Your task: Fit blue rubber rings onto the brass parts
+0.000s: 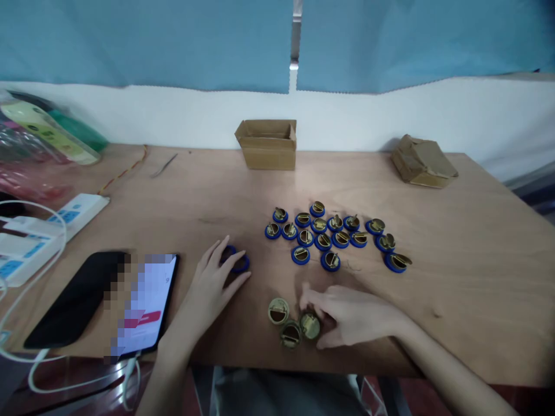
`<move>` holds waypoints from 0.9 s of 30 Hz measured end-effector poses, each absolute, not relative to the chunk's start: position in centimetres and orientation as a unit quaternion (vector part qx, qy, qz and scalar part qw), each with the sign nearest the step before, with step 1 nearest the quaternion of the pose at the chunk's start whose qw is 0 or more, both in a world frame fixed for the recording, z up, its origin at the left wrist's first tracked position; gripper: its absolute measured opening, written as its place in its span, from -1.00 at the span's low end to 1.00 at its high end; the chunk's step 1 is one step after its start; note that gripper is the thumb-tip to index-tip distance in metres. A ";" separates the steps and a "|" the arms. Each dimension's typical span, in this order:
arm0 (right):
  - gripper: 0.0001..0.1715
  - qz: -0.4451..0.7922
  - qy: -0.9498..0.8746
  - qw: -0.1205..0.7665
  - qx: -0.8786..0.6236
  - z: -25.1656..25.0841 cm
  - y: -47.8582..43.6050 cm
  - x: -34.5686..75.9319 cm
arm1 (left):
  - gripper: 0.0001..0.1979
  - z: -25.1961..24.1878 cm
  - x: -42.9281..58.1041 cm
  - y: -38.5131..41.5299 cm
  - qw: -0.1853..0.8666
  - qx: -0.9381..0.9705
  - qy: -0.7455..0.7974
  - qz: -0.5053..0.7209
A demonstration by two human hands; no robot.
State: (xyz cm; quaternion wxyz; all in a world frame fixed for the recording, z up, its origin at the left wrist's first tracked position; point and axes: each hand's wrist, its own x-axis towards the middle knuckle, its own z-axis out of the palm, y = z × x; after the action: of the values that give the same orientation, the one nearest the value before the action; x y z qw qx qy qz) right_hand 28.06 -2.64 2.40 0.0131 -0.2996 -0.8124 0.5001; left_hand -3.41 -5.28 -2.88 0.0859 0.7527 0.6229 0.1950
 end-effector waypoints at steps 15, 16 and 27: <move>-0.83 0.477 -0.823 0.045 -0.305 1.6 -2.1 27.4 | -0.58 1.2 2.3 -5.3 0.192 0.792 0.504 0.288; -0.84 0.477 -0.819 0.064 -0.313 1.7 -2.0 27.5 | -0.58 1.6 2.7 -5.2 0.202 0.797 0.493 0.284; -0.72 0.514 -0.760 0.252 -0.309 1.7 -1.6 27.8 | -0.50 2.1 5.2 -5.0 0.196 0.808 0.433 0.347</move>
State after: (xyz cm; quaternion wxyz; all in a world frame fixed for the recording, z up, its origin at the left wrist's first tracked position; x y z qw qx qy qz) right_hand 27.80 -1.63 1.74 0.2519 -0.3093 -0.7595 0.5138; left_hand 5.15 -4.99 2.12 0.1963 0.8083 0.4332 0.3470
